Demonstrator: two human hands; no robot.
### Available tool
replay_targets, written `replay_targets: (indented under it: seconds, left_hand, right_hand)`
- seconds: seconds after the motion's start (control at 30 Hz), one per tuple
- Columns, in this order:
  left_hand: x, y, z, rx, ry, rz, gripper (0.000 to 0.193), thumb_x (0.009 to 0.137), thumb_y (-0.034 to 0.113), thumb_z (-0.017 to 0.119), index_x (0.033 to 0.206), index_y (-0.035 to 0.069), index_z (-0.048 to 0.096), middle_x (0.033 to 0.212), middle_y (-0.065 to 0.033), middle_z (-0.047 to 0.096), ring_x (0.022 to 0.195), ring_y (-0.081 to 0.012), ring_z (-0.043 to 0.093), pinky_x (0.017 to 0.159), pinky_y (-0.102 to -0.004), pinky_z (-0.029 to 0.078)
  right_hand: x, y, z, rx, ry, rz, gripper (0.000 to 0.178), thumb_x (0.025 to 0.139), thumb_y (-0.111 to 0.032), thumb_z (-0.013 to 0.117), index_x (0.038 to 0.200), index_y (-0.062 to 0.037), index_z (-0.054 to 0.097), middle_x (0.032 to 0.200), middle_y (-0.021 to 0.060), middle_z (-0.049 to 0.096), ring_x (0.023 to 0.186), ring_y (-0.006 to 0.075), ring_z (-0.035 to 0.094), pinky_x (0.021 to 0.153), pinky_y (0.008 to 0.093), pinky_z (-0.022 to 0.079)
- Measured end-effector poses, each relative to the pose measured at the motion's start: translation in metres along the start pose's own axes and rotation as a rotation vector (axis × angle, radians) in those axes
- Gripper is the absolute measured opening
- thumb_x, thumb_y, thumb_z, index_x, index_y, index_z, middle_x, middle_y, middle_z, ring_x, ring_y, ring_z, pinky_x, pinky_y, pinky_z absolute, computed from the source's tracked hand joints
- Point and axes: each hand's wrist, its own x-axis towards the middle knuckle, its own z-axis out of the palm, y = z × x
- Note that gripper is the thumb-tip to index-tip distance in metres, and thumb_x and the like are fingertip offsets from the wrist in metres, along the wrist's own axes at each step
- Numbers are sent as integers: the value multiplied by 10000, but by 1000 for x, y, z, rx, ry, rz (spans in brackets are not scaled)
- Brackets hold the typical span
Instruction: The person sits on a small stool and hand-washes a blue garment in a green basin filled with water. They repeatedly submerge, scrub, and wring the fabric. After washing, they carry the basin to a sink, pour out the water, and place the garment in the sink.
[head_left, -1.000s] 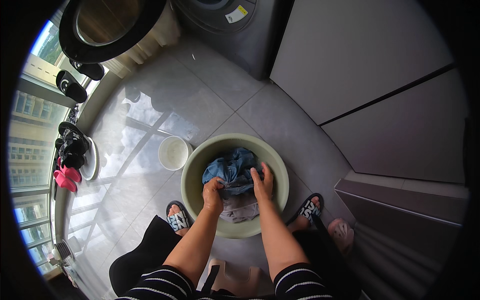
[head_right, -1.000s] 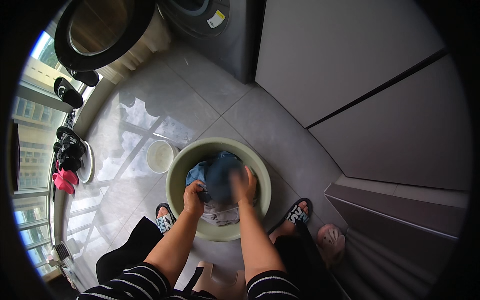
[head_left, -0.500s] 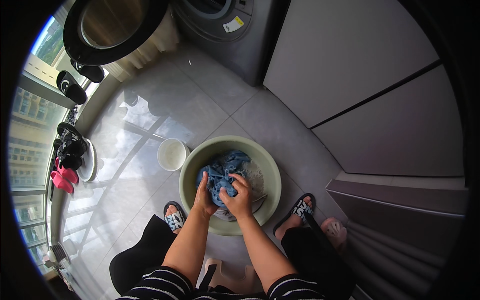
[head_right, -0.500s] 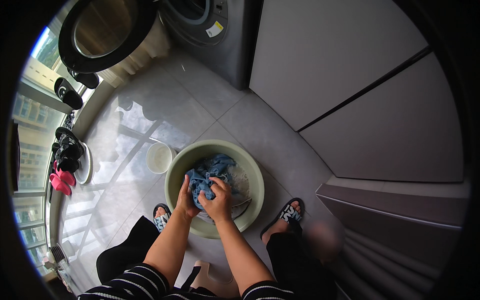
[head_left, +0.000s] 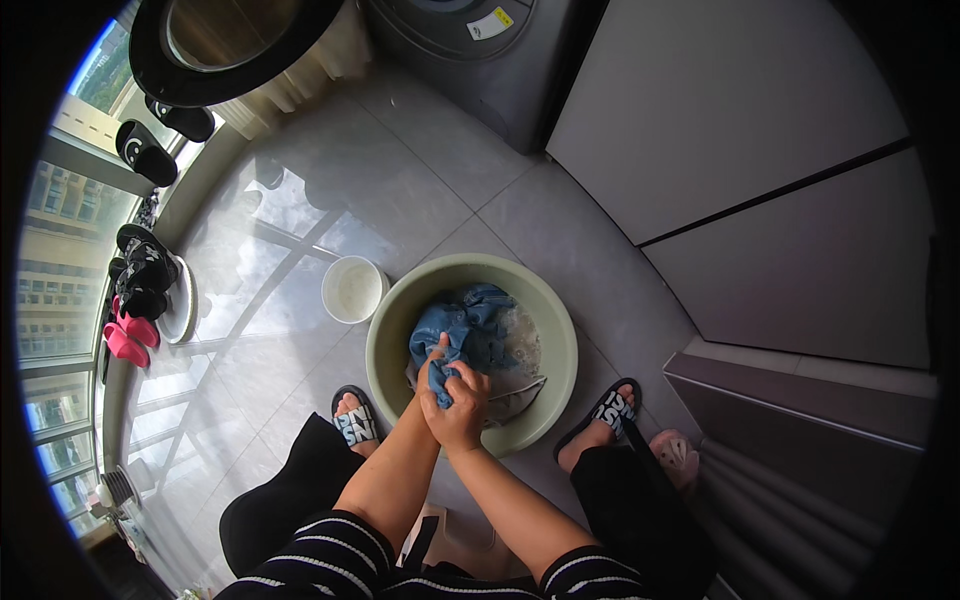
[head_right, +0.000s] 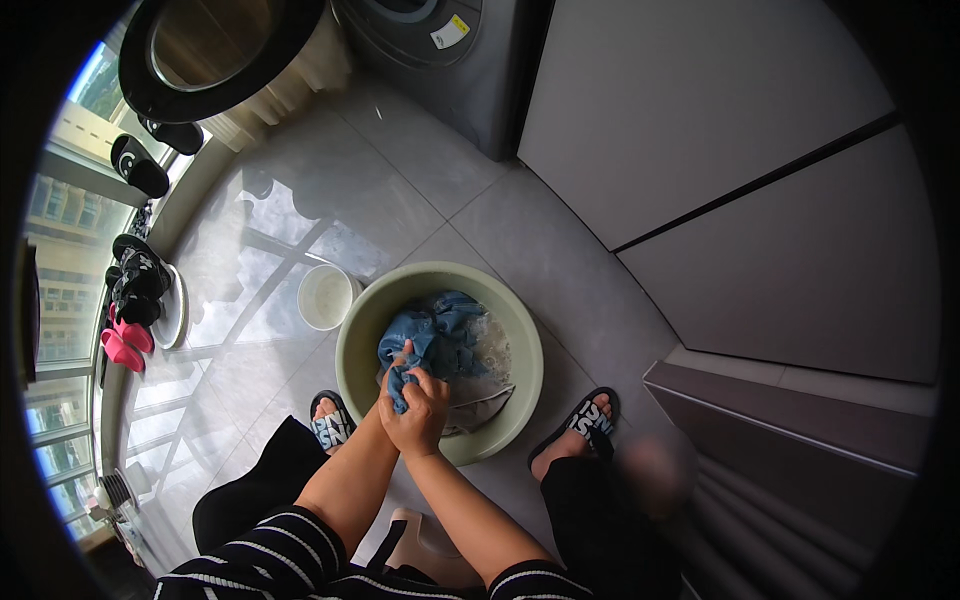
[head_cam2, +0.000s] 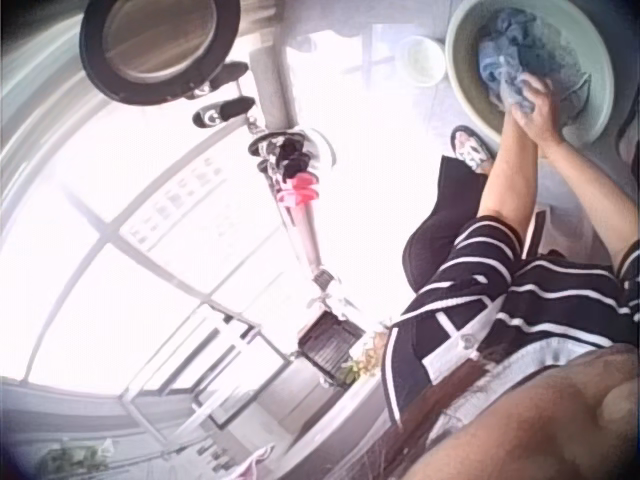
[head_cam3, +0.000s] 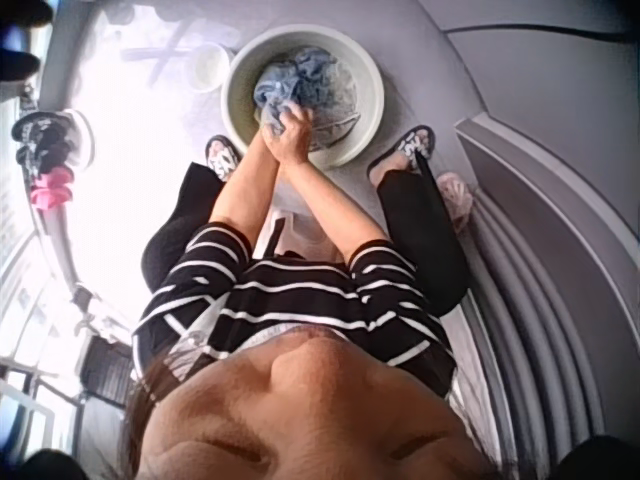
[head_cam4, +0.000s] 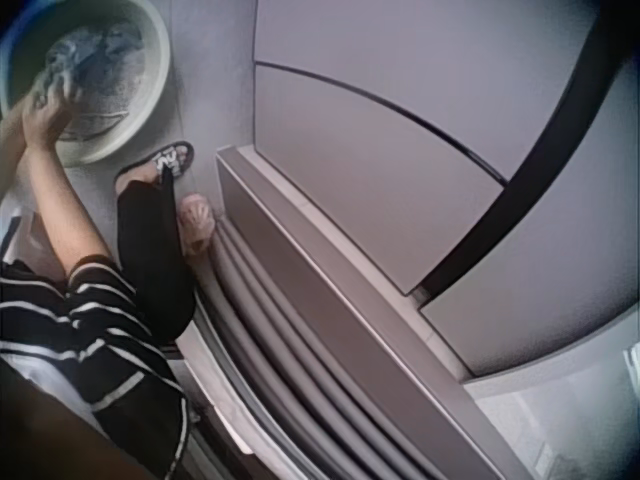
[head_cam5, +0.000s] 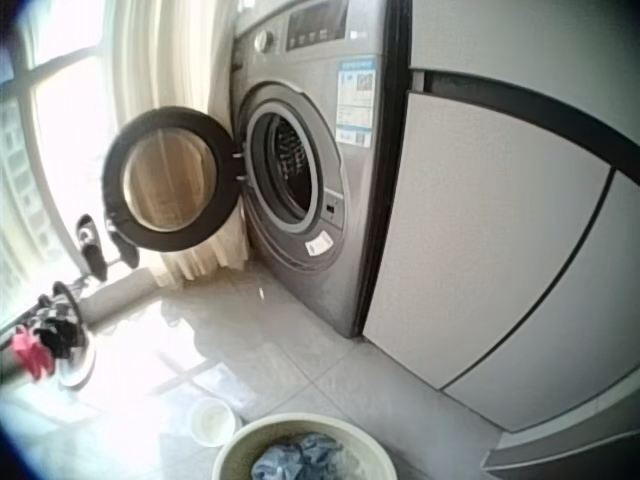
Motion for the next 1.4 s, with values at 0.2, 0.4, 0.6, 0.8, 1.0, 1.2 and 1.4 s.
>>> replay_targets:
  seconds: [0.2, 0.4, 0.6, 0.8, 1.0, 1.2, 1.4]
  left_hand:
    - [-22, -25, 41, 267, 257, 257, 257, 837, 275, 574, 920, 34, 608, 834, -95, 617, 723, -237, 597, 680, -359, 509]
    - [-4, -11, 2, 177, -68, 70, 330, 844, 406, 561, 957, 99, 609, 904, -112, 632, 803, -257, 594, 771, -349, 491]
    - [-28, -19, 43, 282, 229, 84, 313, 821, 353, 596, 944, 65, 599, 917, -125, 625, 793, -258, 590, 758, -356, 491]
    - [-17, -21, 14, 52, 68, 121, 238, 882, 303, 506, 934, 87, 589, 842, -71, 608, 754, -230, 583, 711, -342, 495]
    - [-22, -21, 67, 513, 160, 485, 269, 805, 269, 634, 948, 43, 597, 839, -53, 617, 743, -185, 583, 676, -313, 475]
    - [38, -13, 21, 1748, 440, 1203, 487, 738, 334, 715, 1040, -13, 557, 904, -246, 591, 768, -385, 565, 702, -412, 456]
    - [79, -18, 29, 1796, 571, 734, 433, 775, 268, 655, 1115, 26, 538, 1041, -248, 576, 920, -365, 570, 783, -391, 462]
  right_hand:
    - [16, 62, 18, -99, 233, 251, 218, 650, -174, 609, 643, 29, 529, 863, 186, 572, 790, 370, 533, 723, 445, 442]
    - [10, 32, 14, -101, 69, 232, 232, 688, -199, 637, 642, 11, 550, 890, 186, 571, 776, 366, 533, 711, 430, 445]
    - [14, 48, 13, -58, 223, 190, 168, 652, -149, 613, 638, 3, 545, 978, 132, 593, 874, 350, 529, 800, 451, 422]
    - [18, 54, 18, -16, 93, 68, 213, 680, -163, 642, 612, -44, 479, 731, 144, 557, 705, 360, 518, 638, 449, 417]
    - [78, 102, -6, -294, 246, -4, 286, 784, -214, 631, 648, -33, 457, 702, 144, 503, 710, 352, 487, 649, 447, 399]
    - [40, 126, -9, -682, -403, 96, 449, 841, -371, 593, 1239, -229, 443, 1260, 84, 407, 1140, 326, 394, 801, 496, 439]
    - [54, 152, 20, -790, -380, 156, 272, 826, -319, 582, 1049, -167, 556, 967, 116, 524, 941, 331, 528, 678, 464, 479]
